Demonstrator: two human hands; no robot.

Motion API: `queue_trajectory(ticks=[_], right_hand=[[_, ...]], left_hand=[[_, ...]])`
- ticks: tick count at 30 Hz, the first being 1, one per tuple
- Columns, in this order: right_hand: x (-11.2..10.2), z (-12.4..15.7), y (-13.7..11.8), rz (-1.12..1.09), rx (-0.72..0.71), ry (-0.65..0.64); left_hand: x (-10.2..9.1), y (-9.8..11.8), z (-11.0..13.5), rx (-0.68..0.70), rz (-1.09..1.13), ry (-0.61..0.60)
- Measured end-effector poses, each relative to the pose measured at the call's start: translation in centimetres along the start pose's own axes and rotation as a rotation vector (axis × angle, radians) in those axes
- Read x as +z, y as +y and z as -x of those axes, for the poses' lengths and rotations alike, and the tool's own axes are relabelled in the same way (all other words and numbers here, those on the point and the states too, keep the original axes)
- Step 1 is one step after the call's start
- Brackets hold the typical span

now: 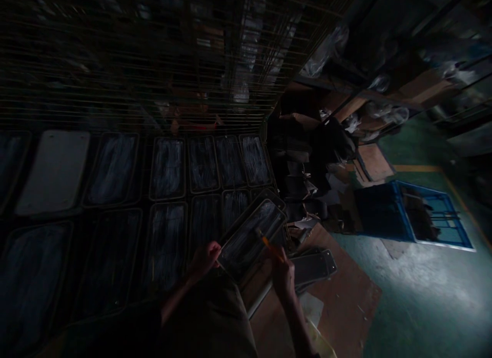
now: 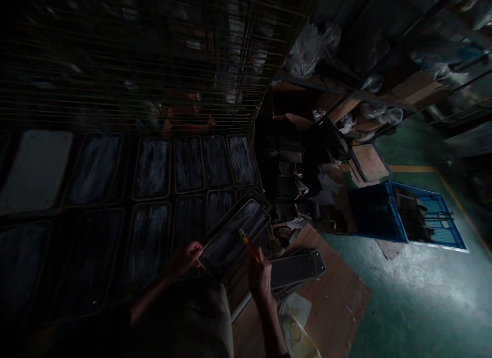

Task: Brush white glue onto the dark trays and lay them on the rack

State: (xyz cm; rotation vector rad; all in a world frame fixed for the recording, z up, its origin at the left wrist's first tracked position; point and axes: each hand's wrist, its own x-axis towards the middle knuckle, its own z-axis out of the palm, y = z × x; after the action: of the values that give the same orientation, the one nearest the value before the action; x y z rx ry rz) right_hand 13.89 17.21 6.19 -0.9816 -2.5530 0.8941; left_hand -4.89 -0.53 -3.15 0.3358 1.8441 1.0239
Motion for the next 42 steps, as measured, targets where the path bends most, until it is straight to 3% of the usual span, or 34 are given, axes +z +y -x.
queue_trajectory(ticks=[3, 7, 11, 15, 18, 22, 24, 27, 31, 33, 38, 42], right_hand=[[-1.3, -3.4, 0.5, 0.067, -0.018, 0.125], [-0.8, -5.7, 1.4, 0.244, -0.144, 0.081], [1.6, -1.7, 0.1, 0.258, -0.288, -0.078], [3.1, 4.2, -3.1, 0.181, -0.308, -0.201], [3.3, 6.9, -5.3, 0.037, -0.211, -0.302], [2.7, 7.8, -6.1, -0.239, 0.021, -0.427], [2.2, 7.1, -5.2, -0.313, 0.099, -0.392], [1.2, 5.0, -2.8, -0.250, 0.150, -0.226], [0.5, 2.0, -0.4, -0.047, 0.129, 0.049], [0.9, 1.8, -0.3, 0.011, 0.096, 0.096], [3.2, 6.2, -2.8, 0.007, -0.019, -0.103], [3.9, 10.6, -5.4, -0.109, 0.042, -0.228]], left_hand=[[0.0, -0.3, 0.0, 0.010, 0.011, -0.003], [0.1, -0.5, -0.2, -0.007, -0.033, -0.027], [0.3, -0.8, -0.5, -0.038, -0.015, -0.020], [0.4, -1.2, -0.3, 0.030, 0.074, 0.001], [0.3, -1.3, -0.2, 0.085, 0.151, -0.007], [0.3, -1.4, -0.2, 0.099, 0.198, -0.008], [0.2, -1.4, -0.3, 0.106, 0.194, -0.017], [-0.1, -1.1, -0.4, 0.080, 0.138, -0.050], [-0.4, -0.3, -0.3, 0.015, 0.077, -0.067], [-0.4, -0.1, -0.2, 0.020, 0.079, -0.066], [0.1, -0.6, 0.0, 0.060, 0.165, -0.036], [0.4, -1.0, -0.2, 0.057, 0.229, -0.012]])
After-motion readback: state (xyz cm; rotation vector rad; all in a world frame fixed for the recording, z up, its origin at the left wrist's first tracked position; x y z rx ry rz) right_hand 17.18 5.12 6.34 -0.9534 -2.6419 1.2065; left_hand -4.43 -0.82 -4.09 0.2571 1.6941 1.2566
